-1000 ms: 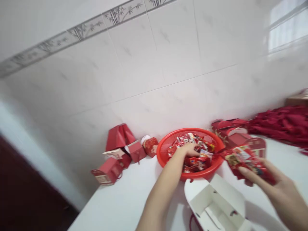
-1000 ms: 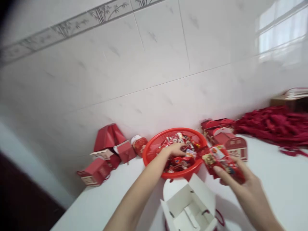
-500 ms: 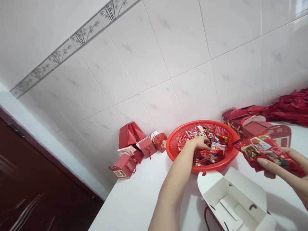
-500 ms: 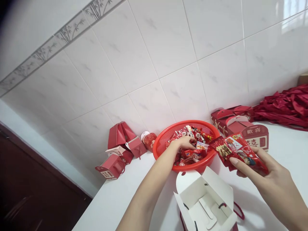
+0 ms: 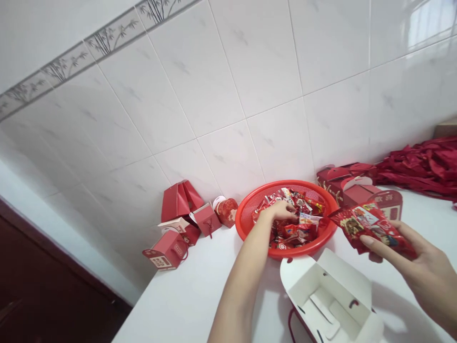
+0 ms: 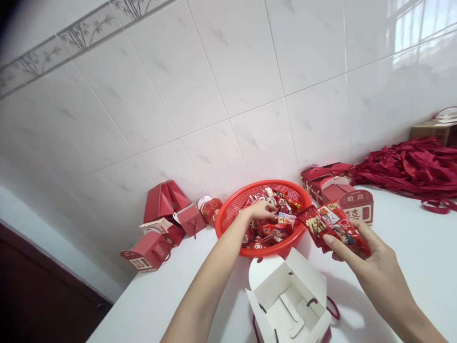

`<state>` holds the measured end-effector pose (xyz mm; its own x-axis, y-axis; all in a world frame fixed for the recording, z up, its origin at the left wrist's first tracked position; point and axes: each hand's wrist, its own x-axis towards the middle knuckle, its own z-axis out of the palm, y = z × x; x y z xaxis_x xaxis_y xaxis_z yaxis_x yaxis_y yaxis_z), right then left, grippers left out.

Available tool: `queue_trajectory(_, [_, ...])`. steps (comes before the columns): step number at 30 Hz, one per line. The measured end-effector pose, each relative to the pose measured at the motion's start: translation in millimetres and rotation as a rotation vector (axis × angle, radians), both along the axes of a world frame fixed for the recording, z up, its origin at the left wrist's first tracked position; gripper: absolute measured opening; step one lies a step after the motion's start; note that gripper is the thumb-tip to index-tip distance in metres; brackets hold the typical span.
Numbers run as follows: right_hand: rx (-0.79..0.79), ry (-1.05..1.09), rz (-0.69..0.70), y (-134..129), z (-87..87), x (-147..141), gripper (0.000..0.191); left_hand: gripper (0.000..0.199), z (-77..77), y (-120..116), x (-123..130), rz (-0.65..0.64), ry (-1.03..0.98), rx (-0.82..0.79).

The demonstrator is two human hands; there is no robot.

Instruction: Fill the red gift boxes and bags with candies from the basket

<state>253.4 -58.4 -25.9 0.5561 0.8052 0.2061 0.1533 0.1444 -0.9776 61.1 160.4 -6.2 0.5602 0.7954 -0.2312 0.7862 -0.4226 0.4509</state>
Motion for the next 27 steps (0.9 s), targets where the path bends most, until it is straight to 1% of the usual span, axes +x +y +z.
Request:
queue_trajectory(3, [0.041,0.015,0.03,-0.3,-2.2,0.0,0.047,0.019,1.9,1.6,-4.6,0.033,-0.121,0.028])
queue_trajectory(6, [0.075,0.039,0.069,-1.3,-2.0,-1.8,0.05,0.022,4.9,1.7,-8.2,0.059,-0.209,0.041])
queue_trajectory(9, [0.088,0.051,0.089,-2.2,-0.8,-3.3,0.047,0.032,8.3,0.4,-10.2,0.084,-0.261,0.045])
queue_trajectory(13, [0.099,0.048,0.102,-2.6,-0.1,-3.7,0.044,0.053,11.1,-2.2,-9.9,0.125,-0.361,0.064])
queue_trajectory(16, [0.115,0.052,0.112,-2.6,-0.8,-3.8,0.044,0.062,10.7,-2.6,-8.8,0.118,-0.45,0.08])
queue_trajectory(23, [0.131,0.057,0.127,-3.0,-2.1,-3.6,0.044,0.051,8.1,6.0,-10.3,0.088,-0.566,0.069])
queue_trajectory(27, [0.157,0.058,0.151,-2.6,-1.8,-4.1,0.044,0.048,7.9,6.0,-11.5,0.097,-0.626,0.06])
